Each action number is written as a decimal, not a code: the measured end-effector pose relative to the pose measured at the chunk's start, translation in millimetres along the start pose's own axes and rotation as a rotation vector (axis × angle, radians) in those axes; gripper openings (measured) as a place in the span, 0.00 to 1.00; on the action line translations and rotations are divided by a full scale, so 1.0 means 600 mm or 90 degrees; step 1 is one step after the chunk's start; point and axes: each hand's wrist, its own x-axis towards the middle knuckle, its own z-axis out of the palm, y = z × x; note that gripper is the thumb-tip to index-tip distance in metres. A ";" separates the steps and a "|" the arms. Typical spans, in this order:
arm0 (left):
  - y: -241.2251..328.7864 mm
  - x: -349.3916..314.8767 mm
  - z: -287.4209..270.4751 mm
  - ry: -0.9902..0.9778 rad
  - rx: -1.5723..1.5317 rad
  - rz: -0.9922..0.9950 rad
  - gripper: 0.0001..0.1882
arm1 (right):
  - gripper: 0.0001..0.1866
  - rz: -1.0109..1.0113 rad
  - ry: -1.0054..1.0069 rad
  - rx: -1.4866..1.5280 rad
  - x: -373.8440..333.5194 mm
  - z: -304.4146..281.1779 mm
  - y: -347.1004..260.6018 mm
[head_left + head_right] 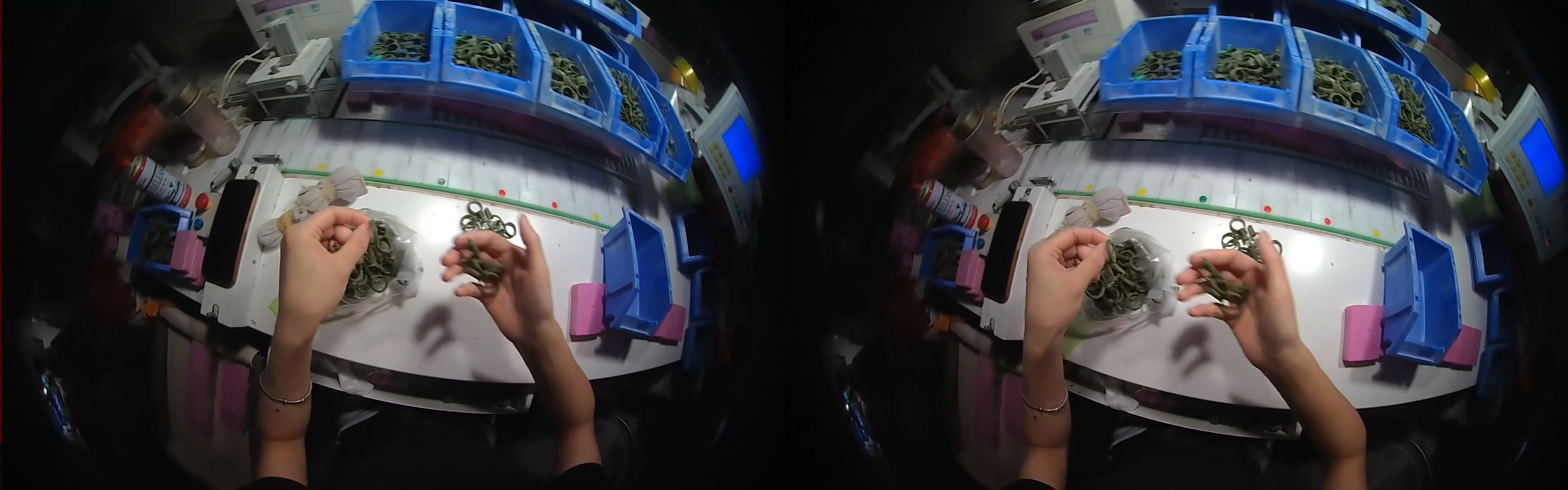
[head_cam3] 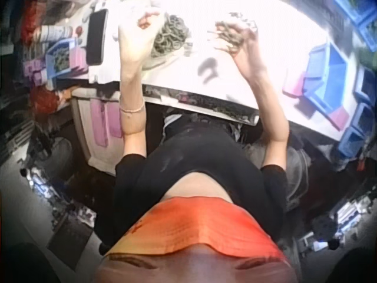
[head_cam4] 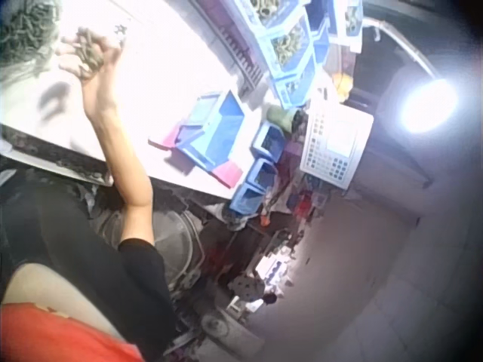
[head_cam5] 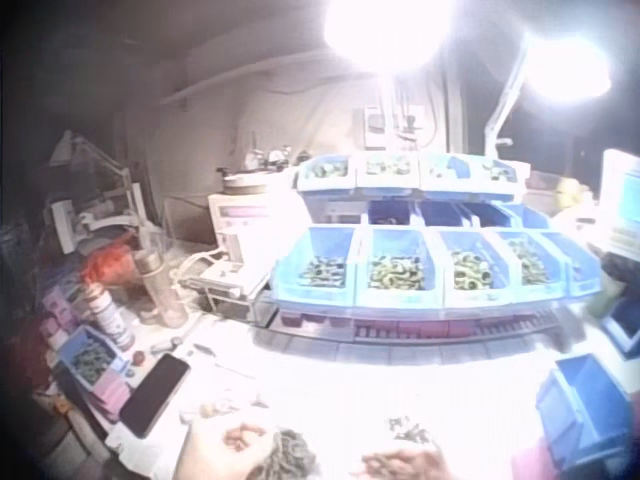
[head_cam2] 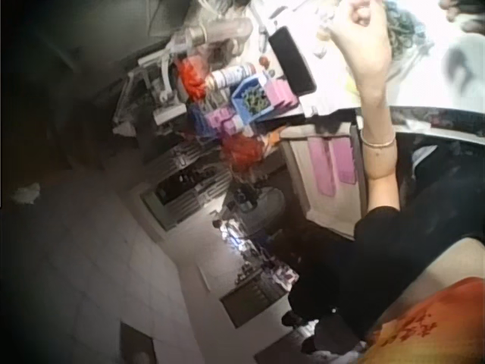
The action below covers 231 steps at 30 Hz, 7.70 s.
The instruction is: The person assembles small metal hardware components by hand, inserting pins into rings and placing them into a plastic bag. They then write on a sticky note, seal the bag, and organize pink foam blocks on the table.
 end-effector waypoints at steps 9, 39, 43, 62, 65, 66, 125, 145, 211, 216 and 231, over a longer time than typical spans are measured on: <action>-0.034 -0.004 -0.027 0.042 0.332 0.009 0.05 | 0.29 -0.139 -0.026 -0.345 0.139 0.113 0.090; -0.104 -0.077 0.169 -0.112 0.277 0.235 0.10 | 0.20 -0.399 0.318 -0.849 -0.118 -0.158 0.057; -0.095 -0.089 0.164 -0.132 0.223 0.166 0.10 | 0.33 -0.422 0.204 -1.064 -0.107 -0.130 0.056; -0.090 -0.091 0.139 -0.181 -0.217 -0.150 0.12 | 0.06 -0.503 0.211 -1.109 -0.069 -0.135 0.067; -0.092 -0.091 0.150 -0.181 -0.097 -0.031 0.11 | 0.04 -0.372 0.288 -0.821 -0.076 -0.136 0.062; -0.091 -0.089 0.151 -0.189 -0.037 -0.003 0.11 | 0.02 -0.160 0.343 -0.479 -0.083 -0.126 0.053; -0.028 -0.116 0.051 -0.030 0.055 0.158 0.29 | 0.21 0.053 -0.040 -0.188 -0.042 -0.016 0.005; -0.043 -0.084 -0.022 0.186 0.349 0.154 0.19 | 0.29 -0.440 0.337 -1.219 0.064 -0.053 0.039; -0.050 -0.097 -0.052 0.142 0.395 0.287 0.15 | 0.17 -0.302 -0.173 -0.949 0.112 0.145 0.033; -0.050 -0.091 -0.080 0.006 0.516 0.154 0.16 | 0.24 -0.324 0.030 -1.169 0.078 0.097 0.057; 0.015 -0.016 -0.121 0.111 0.460 0.443 0.03 | 0.11 -0.205 -0.027 -0.659 0.080 0.070 -0.106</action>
